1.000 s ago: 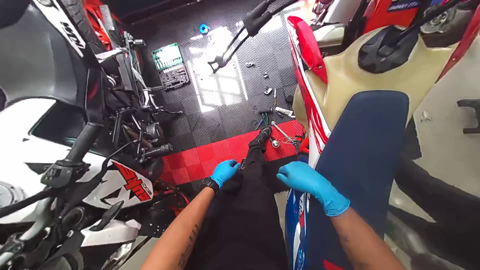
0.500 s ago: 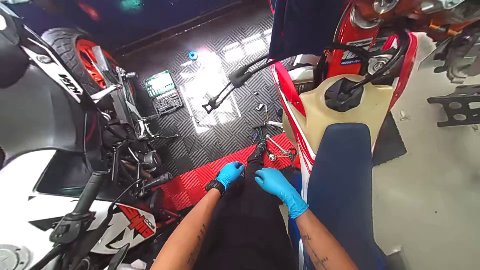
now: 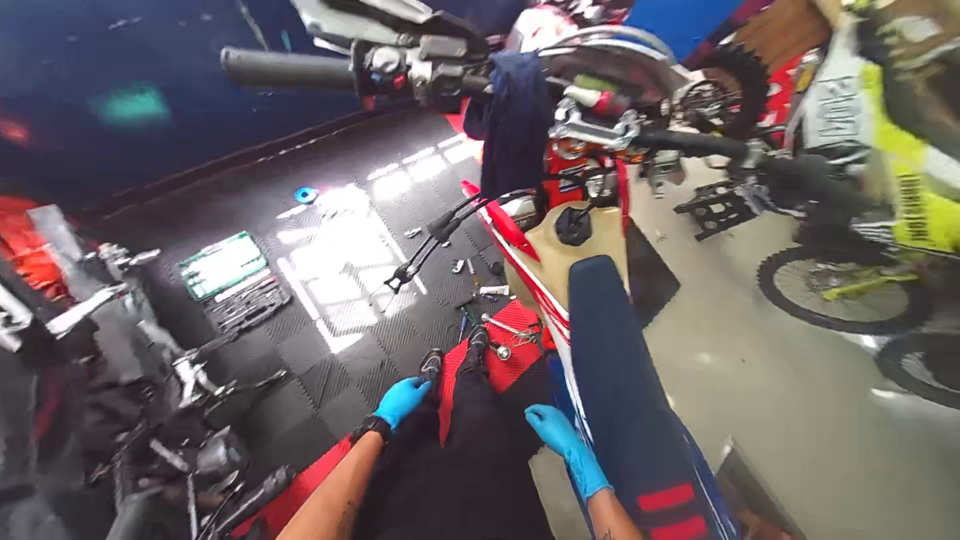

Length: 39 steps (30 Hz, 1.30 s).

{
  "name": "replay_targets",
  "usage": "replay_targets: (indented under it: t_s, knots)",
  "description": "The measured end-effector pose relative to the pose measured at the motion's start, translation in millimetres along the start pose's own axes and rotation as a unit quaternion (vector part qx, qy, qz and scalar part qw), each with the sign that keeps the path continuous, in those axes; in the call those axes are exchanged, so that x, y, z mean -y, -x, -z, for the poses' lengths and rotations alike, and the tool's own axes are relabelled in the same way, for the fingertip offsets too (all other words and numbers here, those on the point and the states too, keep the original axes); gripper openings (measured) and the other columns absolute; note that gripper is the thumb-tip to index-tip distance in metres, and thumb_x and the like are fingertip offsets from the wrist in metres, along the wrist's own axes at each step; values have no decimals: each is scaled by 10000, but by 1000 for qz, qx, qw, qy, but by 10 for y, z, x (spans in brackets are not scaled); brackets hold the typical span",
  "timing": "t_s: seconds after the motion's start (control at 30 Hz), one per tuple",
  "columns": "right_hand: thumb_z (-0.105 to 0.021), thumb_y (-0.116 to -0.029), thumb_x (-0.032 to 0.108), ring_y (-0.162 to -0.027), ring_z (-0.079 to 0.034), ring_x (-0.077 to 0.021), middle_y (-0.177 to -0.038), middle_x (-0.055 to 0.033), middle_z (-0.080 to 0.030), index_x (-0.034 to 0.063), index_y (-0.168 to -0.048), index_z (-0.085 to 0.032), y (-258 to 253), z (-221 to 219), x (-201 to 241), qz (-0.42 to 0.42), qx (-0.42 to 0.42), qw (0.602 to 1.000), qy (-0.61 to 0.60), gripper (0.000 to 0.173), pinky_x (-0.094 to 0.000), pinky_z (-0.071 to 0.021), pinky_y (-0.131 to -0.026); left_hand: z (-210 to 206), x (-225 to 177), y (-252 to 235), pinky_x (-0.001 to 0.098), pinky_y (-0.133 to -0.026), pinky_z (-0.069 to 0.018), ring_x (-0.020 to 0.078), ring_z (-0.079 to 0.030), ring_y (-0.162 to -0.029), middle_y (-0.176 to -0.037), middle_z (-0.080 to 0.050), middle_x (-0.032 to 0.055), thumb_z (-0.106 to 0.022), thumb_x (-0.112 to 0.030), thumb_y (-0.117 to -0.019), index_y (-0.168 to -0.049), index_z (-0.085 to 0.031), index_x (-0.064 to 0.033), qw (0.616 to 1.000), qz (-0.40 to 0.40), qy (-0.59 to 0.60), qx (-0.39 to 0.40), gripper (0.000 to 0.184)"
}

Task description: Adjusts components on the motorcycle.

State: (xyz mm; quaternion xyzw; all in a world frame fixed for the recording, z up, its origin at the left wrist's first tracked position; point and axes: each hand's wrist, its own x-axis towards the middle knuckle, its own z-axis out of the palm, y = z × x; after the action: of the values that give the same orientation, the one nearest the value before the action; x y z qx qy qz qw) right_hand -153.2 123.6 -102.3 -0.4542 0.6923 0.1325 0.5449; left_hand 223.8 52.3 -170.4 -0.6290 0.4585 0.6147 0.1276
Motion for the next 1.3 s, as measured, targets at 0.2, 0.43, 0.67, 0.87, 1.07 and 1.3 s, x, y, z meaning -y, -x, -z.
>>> replay_targets:
  t_s: [0.2, 0.43, 0.67, 0.87, 1.07, 1.3]
  knots:
    - [-530, -1055, 314, -990, -702, -298, -1099, -182, -729, 12, -1194, -710, 526, -764, -840, -149, -52, 970, -186, 378, -503, -540, -933, 449, 563, -78, 566, -1063, -473, 342, -656, -1190, -1238, -699, 193, -480, -467, -1069, -1272, -693, -40, 996, 25, 75, -32, 518]
    - [-470, -1088, 289, -962, -681, -272, -1127, -183, -711, -6, -1238, -676, 1003, -961, -625, -144, -44, 960, -235, 390, -464, -529, -889, 567, 716, -85, 540, -1060, -474, 343, -666, -1174, -1233, -699, 210, -475, -425, -1083, -1284, -666, 5, 992, 38, 113, -40, 512]
    - [-541, -1042, 353, -1087, -695, -268, -1156, -140, -734, 66, -1194, -737, 949, -378, -364, -49, -96, 981, -161, 380, -506, -523, -1010, 400, -515, 372, 541, -1129, -425, 279, -607, -1289, -1330, -672, 141, -483, -473, -1063, -1332, -676, -111, 991, -135, -10, 6, 490]
    - [-548, -1046, 367, -1162, -679, -172, -1215, -70, -736, 125, -1226, -747, 1273, 503, 268, 45, -177, 977, -112, 361, -449, -509, -1067, 786, -1887, 1345, 480, -1029, -526, 209, -680, -1142, -1181, -735, 61, -524, -364, -1036, -1208, -737, -109, 846, -454, -8, -281, 374]
    - [-546, -1049, 330, -1127, -690, -137, -1190, -46, -744, 128, -1206, -755, 1470, 1225, 373, 147, -253, 953, -82, 330, -403, -533, -1040, 2085, -2437, 1503, 574, -1078, -452, 361, -598, -1255, -1328, -630, 218, -578, -385, -1014, -1365, -606, -31, 828, -336, 4, -449, 499]
    - [-539, -1041, 371, -1131, -688, -156, -1197, -47, -741, 145, -1223, -753, 1417, 1973, 314, 219, -313, 922, -64, 361, -427, -537, -1026, 2441, -2710, 1154, 534, -1133, -407, 310, -544, -1334, -1422, -578, 199, -573, -418, -1037, -1436, -540, -35, 937, -226, 121, -237, 554]
